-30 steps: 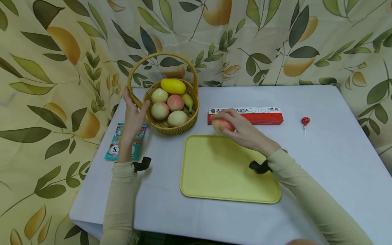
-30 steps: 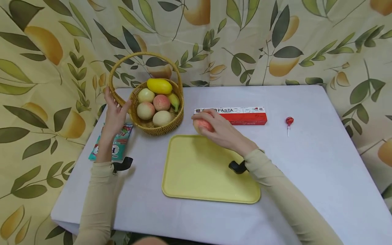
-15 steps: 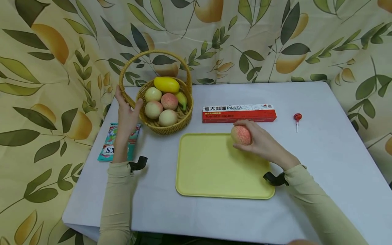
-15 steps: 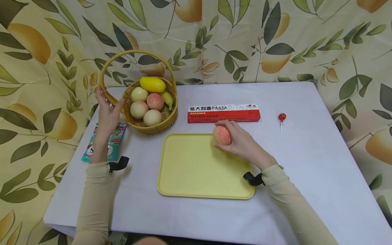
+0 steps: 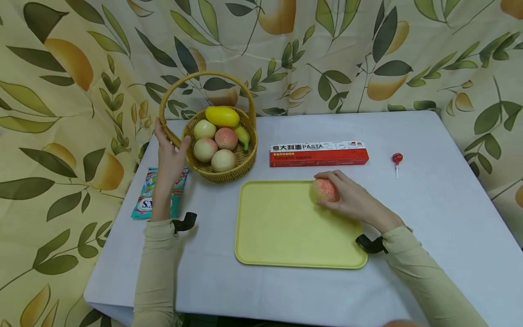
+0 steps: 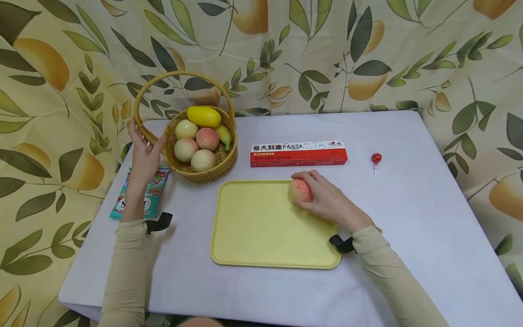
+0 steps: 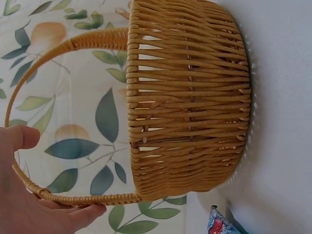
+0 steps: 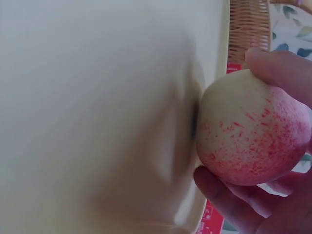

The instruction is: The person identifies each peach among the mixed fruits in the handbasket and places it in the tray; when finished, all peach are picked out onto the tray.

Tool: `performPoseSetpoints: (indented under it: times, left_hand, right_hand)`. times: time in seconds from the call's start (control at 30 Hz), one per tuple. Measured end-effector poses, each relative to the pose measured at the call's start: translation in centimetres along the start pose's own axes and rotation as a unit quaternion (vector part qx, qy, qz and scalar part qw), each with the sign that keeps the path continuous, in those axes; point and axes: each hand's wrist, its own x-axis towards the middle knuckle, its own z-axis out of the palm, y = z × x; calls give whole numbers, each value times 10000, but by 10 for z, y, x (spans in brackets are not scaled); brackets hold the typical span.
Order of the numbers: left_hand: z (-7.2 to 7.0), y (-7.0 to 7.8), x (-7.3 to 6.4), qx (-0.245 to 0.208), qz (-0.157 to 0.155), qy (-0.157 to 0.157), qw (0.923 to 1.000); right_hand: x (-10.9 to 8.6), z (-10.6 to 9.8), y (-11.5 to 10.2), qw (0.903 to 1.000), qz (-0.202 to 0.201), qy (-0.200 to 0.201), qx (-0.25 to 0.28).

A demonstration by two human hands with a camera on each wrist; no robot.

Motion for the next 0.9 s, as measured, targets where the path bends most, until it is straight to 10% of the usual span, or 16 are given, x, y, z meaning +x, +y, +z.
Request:
performPoseSetpoints:
  times: [0.9]
  left_hand:
    - [1,-2,-2,-21,115,37,9999]
  right_hand:
    - [-6,-5,-3,9991,129,-268,-306]
